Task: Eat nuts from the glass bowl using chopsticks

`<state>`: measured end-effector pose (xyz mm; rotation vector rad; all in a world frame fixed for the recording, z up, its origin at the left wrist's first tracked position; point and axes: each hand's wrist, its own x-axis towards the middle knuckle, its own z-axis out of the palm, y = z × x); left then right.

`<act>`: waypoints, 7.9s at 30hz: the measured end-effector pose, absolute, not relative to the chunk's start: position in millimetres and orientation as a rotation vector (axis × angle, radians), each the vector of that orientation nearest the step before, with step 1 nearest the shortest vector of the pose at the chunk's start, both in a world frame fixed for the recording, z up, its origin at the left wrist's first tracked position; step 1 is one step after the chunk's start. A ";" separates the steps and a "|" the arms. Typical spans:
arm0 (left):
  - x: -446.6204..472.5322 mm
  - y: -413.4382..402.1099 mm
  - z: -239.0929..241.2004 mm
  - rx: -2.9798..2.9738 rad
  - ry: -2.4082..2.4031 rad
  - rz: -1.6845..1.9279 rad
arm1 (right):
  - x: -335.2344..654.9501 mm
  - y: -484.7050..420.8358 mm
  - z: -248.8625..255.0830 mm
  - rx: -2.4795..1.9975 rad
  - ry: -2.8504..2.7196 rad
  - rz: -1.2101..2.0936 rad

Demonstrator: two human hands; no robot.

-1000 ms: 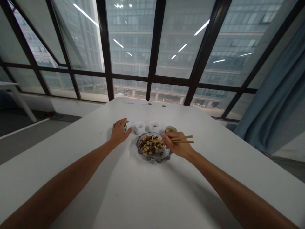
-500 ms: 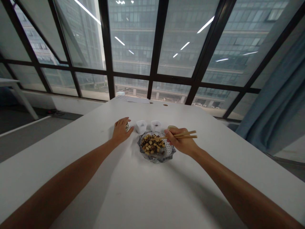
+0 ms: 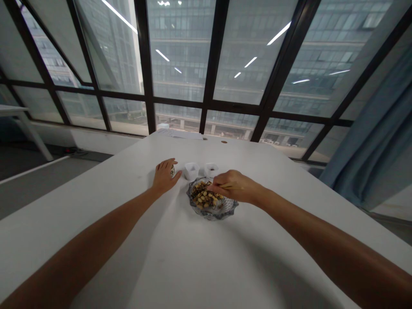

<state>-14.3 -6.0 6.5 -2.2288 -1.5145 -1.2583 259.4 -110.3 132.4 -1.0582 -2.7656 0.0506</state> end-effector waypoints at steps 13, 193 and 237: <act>-12.7 -7.6 8.4 -2.240 -1.537 -1.256 | 267.7 -113.0 131.5 -1.096 -2.468 0.288; -28.2 -8.7 2.7 -2.338 -1.595 -1.175 | 240.9 -101.0 80.1 -0.867 -1.439 0.575; -24.3 -11.3 5.1 -2.277 -1.814 -1.165 | 249.5 -120.3 88.4 -1.084 -1.493 0.756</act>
